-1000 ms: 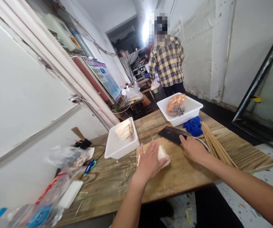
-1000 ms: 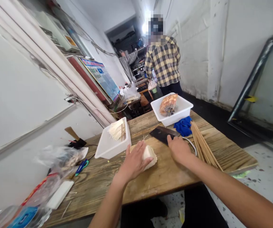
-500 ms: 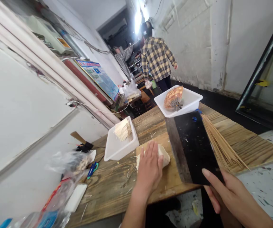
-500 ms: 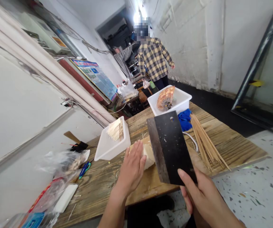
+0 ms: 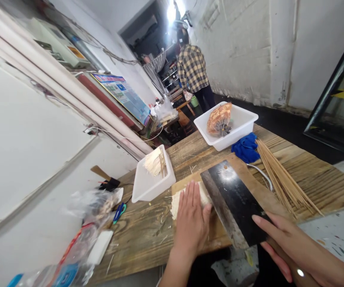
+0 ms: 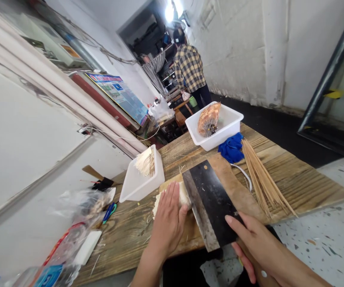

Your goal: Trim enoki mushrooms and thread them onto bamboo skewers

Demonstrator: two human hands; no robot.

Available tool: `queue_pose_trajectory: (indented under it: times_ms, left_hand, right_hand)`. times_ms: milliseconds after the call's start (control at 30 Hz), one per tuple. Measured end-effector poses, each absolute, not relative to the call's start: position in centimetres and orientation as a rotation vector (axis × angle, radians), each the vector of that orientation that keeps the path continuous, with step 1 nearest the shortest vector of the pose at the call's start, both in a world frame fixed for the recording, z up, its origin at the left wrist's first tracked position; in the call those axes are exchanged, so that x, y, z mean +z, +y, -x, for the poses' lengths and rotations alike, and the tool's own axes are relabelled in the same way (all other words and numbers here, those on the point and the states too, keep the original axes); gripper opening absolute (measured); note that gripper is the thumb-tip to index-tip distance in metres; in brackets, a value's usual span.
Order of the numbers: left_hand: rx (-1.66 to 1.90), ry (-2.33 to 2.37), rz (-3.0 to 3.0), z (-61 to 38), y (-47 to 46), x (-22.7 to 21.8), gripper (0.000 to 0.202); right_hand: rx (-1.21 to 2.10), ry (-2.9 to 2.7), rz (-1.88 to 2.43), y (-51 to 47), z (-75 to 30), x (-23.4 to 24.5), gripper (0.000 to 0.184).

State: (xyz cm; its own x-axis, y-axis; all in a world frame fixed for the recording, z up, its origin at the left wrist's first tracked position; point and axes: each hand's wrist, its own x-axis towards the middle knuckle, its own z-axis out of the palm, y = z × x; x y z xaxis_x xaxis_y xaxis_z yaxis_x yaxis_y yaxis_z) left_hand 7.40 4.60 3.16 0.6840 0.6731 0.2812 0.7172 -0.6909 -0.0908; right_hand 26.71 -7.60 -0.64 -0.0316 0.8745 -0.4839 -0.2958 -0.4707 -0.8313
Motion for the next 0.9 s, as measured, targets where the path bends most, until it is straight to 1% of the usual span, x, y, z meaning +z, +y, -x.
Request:
queue_pose_trajectory:
  times_ms: [267,567,767,900]
  left_hand:
    - [-0.327,-1.139,2.705,-7.5,4.6,3.3,0.065]
    - [-0.351,-1.142,2.689,-7.5,4.5,3.1,0.069]
    - [-0.343,-1.134,2.674,-7.4,4.5,2.9,0.07]
    - [-0.35,-1.145,2.674,-7.5,4.5,2.9,0.07]
  right_hand:
    - [1.711,-0.734,1.346,-7.8,-26.5,-1.4,0.05]
    - [1.711,-0.734,1.344,-8.1,-26.6,-1.2,0.05]
    - [1.613,-0.765,1.41,-8.3,-26.8,-1.4,0.048]
    - [1.626,-0.788,1.422,-8.5,-26.7,-2.0,0.049]
